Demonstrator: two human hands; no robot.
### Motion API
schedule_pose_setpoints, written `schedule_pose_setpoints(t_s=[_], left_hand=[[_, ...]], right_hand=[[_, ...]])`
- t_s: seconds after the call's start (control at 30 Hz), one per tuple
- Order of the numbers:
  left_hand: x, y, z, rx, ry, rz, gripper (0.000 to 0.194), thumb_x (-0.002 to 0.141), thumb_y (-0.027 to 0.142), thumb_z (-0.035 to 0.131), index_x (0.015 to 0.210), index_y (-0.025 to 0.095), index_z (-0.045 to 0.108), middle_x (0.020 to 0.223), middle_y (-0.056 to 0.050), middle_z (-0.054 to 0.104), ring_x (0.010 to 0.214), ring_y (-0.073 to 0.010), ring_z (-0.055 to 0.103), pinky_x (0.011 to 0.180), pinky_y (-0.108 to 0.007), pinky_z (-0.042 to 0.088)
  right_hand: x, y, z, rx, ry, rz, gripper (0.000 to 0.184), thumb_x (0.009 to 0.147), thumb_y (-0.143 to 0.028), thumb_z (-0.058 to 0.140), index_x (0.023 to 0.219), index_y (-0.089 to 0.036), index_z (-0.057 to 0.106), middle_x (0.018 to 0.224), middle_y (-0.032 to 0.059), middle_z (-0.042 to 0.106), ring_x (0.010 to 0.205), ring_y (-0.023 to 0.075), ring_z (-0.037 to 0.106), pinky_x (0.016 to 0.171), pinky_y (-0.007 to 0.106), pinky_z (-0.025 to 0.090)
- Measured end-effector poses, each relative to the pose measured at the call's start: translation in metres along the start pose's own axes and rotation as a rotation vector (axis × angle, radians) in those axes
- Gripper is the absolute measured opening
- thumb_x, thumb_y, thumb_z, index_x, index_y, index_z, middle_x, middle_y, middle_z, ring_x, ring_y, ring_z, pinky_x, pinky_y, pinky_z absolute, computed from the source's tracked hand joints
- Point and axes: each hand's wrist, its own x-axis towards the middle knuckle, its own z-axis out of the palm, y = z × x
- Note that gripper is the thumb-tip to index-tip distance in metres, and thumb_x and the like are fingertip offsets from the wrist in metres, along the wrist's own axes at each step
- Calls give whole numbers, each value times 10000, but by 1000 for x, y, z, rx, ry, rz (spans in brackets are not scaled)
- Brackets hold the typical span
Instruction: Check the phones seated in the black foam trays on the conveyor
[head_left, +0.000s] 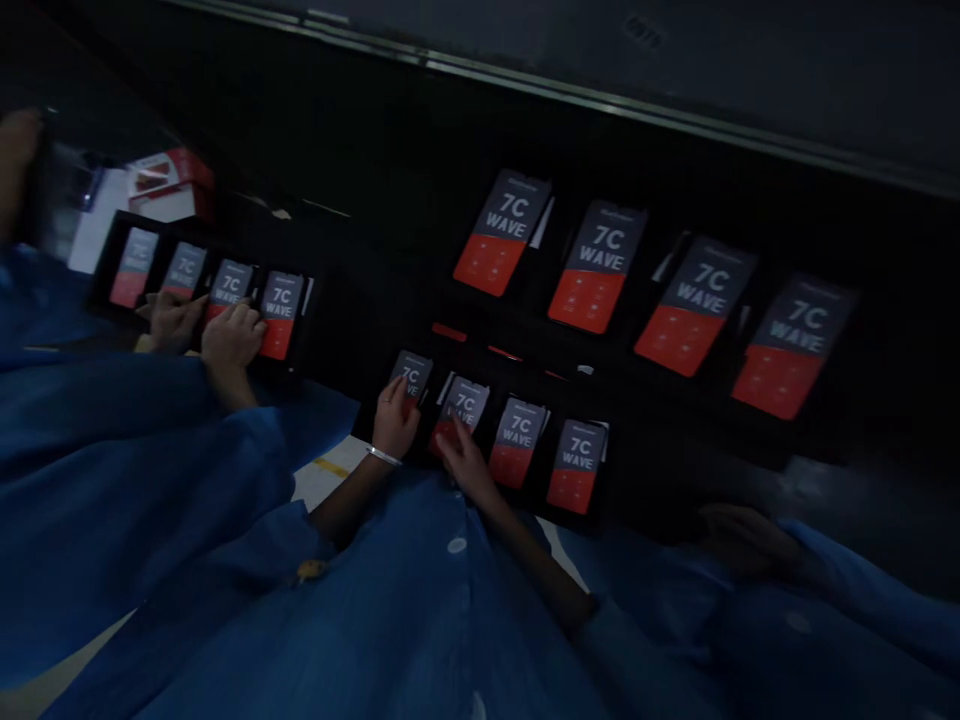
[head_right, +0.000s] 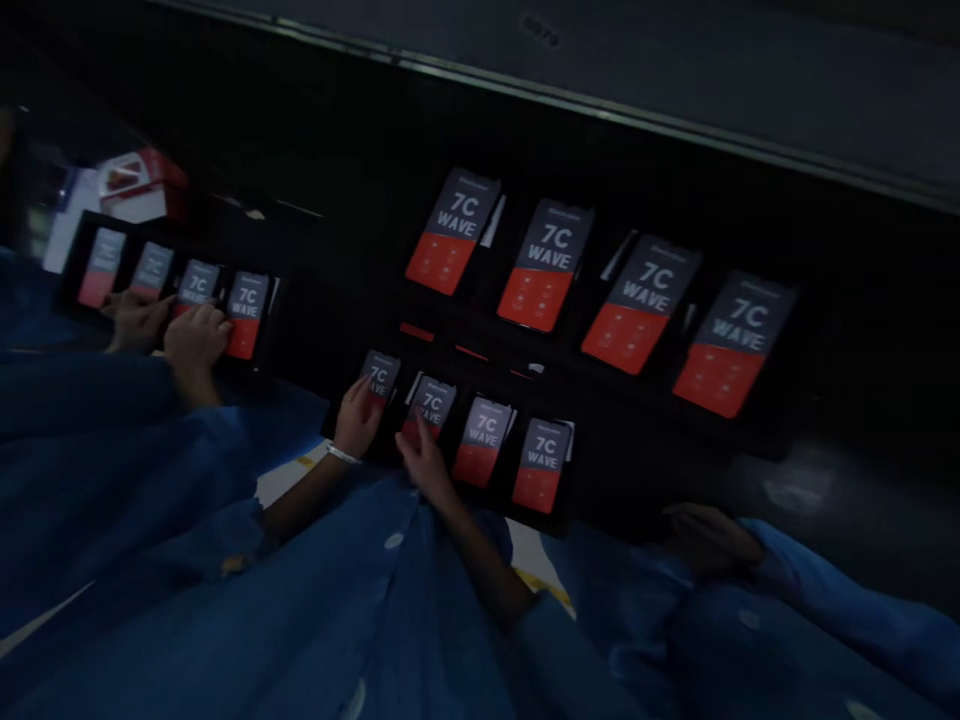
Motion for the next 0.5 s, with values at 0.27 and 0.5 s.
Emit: schedule_pose_setpoints(t_s=[0.27, 0.5], left_hand=[[28, -29, -9, 37, 21, -28, 559, 758, 142, 468, 1291, -27, 445, 1308, -240, 502, 1229, -297, 472, 1058, -430, 374], [29, -31, -13, 47, 8, -58, 595, 743, 113, 431, 1334, 46, 425, 1263, -177, 565, 1158, -275, 536, 997, -429, 433]], right_hand=[[46, -24, 48, 20, -138, 64, 674, 899, -394, 459, 1476, -252, 141, 467, -119, 356, 372, 72, 344, 358, 150, 281], [50, -27, 43, -117, -42, 25, 551, 882, -470, 499, 1372, -241, 394, 431, -106, 406, 351, 70, 369, 347, 152, 252]])
